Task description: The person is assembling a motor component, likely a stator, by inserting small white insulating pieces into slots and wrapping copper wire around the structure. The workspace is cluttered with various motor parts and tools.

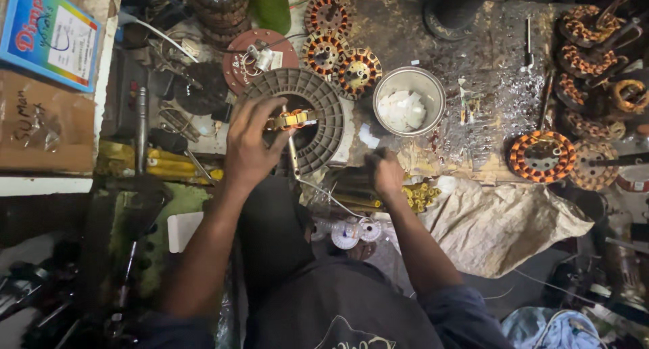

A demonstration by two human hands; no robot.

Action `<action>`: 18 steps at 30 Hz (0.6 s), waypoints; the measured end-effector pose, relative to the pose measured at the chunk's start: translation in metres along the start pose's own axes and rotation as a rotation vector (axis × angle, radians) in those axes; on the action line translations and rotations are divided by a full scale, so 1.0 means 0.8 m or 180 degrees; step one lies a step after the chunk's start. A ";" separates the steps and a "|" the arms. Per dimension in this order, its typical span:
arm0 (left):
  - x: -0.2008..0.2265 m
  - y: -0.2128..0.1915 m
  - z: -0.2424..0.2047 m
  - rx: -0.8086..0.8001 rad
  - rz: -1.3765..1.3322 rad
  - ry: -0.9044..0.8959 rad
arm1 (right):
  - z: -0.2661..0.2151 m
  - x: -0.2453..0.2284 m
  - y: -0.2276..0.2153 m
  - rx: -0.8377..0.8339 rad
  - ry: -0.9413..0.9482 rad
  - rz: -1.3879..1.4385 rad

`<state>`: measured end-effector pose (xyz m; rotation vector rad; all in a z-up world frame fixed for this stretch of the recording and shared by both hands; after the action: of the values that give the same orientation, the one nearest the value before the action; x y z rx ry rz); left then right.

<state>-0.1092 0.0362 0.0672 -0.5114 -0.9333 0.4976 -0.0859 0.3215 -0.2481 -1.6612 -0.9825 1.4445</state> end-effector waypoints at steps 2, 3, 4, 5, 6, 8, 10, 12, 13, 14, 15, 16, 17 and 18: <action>-0.003 -0.001 -0.005 0.0050 0.0038 -0.0072 | -0.006 -0.001 -0.008 0.0251 -0.0176 0.0168; -0.004 -0.002 -0.008 0.0072 0.0076 -0.0082 | -0.005 -0.001 -0.012 0.0378 -0.0261 0.0253; -0.004 -0.002 -0.010 0.0080 0.0109 -0.0089 | -0.005 -0.004 -0.013 0.0459 -0.0360 0.0160; -0.006 -0.002 -0.014 0.0079 0.0095 -0.0164 | -0.001 -0.006 -0.015 0.0540 -0.0460 0.0067; -0.008 -0.001 -0.017 0.0069 0.0072 -0.0238 | 0.001 -0.007 -0.018 0.0618 -0.0549 -0.0029; -0.008 0.002 -0.021 0.0058 0.0141 -0.0285 | 0.011 0.023 0.002 -0.0037 0.0477 0.0662; -0.003 0.000 -0.019 0.0066 0.0333 -0.0220 | 0.009 0.023 0.001 -0.0094 0.0436 0.0747; 0.011 -0.012 -0.018 0.0350 0.0572 -0.0054 | 0.004 -0.005 -0.016 0.0446 -0.0671 0.0199; 0.020 -0.019 -0.019 0.0500 0.0693 0.0028 | -0.001 -0.007 -0.024 0.0569 -0.0758 0.0452; 0.029 -0.025 -0.025 0.0630 0.0714 0.0033 | -0.010 -0.008 -0.032 0.0671 -0.0849 0.0704; 0.041 -0.034 -0.036 0.0761 0.0735 0.0038 | -0.016 -0.012 -0.042 0.0772 -0.0938 0.0956; 0.053 -0.041 -0.049 0.0885 0.0758 0.0038 | -0.017 -0.001 -0.037 0.0407 -0.0279 0.1411; 0.061 -0.039 -0.063 0.0781 0.0345 -0.0162 | -0.022 0.007 -0.032 0.0031 0.0388 0.1847; 0.068 -0.033 -0.076 0.0672 -0.0073 -0.0366 | -0.034 0.011 -0.028 -0.0356 0.1069 0.2259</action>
<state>-0.0255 0.0365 0.0870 -0.2831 -0.9823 0.6021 -0.0606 0.3387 -0.2287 -2.3846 -0.2872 1.4648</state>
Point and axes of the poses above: each hand's wrist, its own z-axis towards the middle knuckle, its own y-axis out of the palm, x = y × z, the point moved 7 cm from there along z, towards the middle knuckle, and after that the axes turned 6 degrees about -z, right-handed, at the moved point
